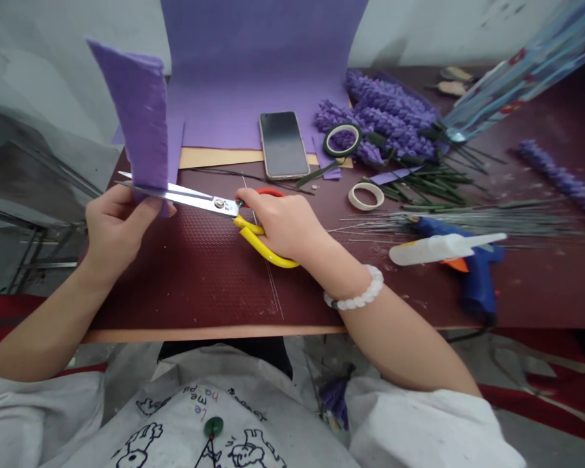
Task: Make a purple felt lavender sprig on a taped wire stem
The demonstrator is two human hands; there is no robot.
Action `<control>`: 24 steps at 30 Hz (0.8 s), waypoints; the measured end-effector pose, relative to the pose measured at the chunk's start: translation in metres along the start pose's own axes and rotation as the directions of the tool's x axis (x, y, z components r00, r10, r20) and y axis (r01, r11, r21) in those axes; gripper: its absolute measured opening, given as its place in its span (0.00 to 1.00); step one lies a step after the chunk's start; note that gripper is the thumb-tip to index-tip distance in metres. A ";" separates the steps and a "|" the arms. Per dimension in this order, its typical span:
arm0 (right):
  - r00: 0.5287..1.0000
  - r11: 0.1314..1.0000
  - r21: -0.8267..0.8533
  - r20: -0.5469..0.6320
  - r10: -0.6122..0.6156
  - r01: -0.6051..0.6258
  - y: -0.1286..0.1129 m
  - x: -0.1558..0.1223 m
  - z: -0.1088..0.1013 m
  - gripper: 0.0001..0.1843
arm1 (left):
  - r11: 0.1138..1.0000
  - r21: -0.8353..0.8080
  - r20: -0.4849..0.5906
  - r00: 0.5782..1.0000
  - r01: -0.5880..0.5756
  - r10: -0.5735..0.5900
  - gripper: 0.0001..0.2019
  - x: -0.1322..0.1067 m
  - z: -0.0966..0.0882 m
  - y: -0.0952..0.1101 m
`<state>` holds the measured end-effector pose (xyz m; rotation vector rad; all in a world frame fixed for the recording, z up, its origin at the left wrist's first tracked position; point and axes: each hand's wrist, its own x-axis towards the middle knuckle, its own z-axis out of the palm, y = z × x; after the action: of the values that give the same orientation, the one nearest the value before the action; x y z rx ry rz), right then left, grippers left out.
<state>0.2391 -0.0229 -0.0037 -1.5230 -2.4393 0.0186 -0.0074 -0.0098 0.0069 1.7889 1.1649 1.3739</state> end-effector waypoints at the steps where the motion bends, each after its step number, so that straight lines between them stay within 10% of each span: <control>1: 1.000 1.000 0.013 0.001 -0.009 0.009 -0.001 -0.001 0.000 0.26 | 1.000 -0.002 -0.010 1.000 -0.001 0.001 0.07 -0.001 0.001 0.003; 9: 0.967 0.951 0.193 -0.125 -0.220 0.241 -0.003 -0.001 0.002 0.26 | 0.964 -0.243 -0.086 0.992 -0.107 0.088 0.06 -0.002 0.006 0.001; 24: 0.994 0.988 0.110 -0.012 -0.109 0.110 -0.005 -0.002 -0.001 0.27 | 0.996 -0.057 0.045 0.997 -0.062 0.065 0.05 -0.005 0.000 0.013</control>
<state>0.2358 -0.0271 -0.0022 -1.3392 -2.4698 0.1249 -0.0039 -0.0202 0.0156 1.8229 1.0437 1.3796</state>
